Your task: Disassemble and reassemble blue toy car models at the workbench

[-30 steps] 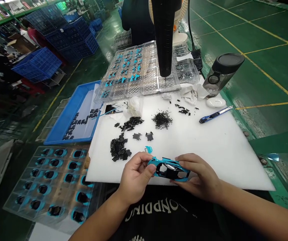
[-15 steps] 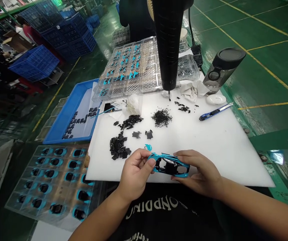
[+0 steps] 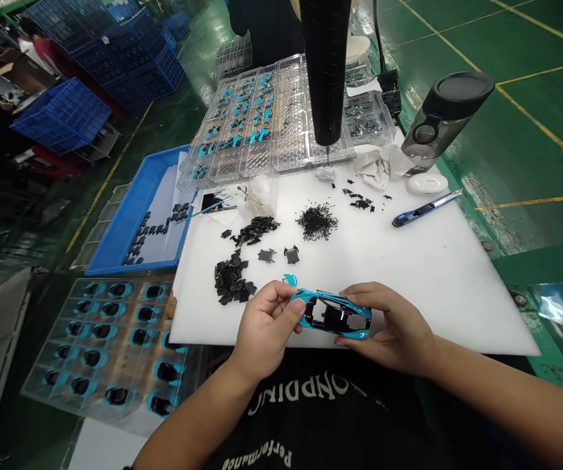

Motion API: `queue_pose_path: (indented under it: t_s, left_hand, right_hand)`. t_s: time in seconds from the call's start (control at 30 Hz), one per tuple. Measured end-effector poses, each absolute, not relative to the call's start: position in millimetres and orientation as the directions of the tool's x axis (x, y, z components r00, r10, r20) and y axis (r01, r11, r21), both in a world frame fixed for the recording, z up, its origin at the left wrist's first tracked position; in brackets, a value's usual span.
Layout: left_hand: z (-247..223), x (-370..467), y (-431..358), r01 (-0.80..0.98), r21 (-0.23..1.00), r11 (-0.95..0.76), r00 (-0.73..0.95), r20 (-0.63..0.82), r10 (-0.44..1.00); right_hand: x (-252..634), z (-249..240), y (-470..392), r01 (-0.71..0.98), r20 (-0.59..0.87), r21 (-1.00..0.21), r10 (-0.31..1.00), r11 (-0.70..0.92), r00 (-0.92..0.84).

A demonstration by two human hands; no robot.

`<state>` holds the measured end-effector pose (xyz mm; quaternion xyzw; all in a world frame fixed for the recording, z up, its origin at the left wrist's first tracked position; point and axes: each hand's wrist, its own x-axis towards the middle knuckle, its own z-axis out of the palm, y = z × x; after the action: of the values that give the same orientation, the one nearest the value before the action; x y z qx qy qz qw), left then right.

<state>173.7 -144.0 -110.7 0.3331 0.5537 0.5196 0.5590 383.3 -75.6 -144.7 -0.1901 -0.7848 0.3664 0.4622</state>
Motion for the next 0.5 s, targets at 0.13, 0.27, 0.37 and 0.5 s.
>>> queue_pose_path:
  t_s: [0.13,0.27,0.37,0.5]
  left_hand:
    - [-108.6,174.0,-143.7,-0.222,0.946,0.235,-0.147,-0.271,0.951]
    - [-105.6,175.4,-141.3,-0.264,0.93,0.256,-0.139,-0.3,0.944]
    - [-103.3,177.7,-138.8,-0.323,0.898,0.297,-0.137,-0.355,0.925]
    - [-100.2,181.5,-135.8,-0.395,0.852,0.342,-0.134,-0.422,0.897]
  right_hand:
    - [383.2,-145.2,-74.7,-0.058,0.577,-0.766,0.644,0.641,-0.503]
    - [382.8,-145.8,-73.7,-0.073,0.547,-0.794,0.657,0.603,-0.518]
    - [382.9,-144.6,-73.3,-0.03,0.52,-0.8,0.668,0.599,-0.532]
    - [383.0,-139.4,-72.2,0.0,0.528,-0.764,0.627,0.645,-0.573]
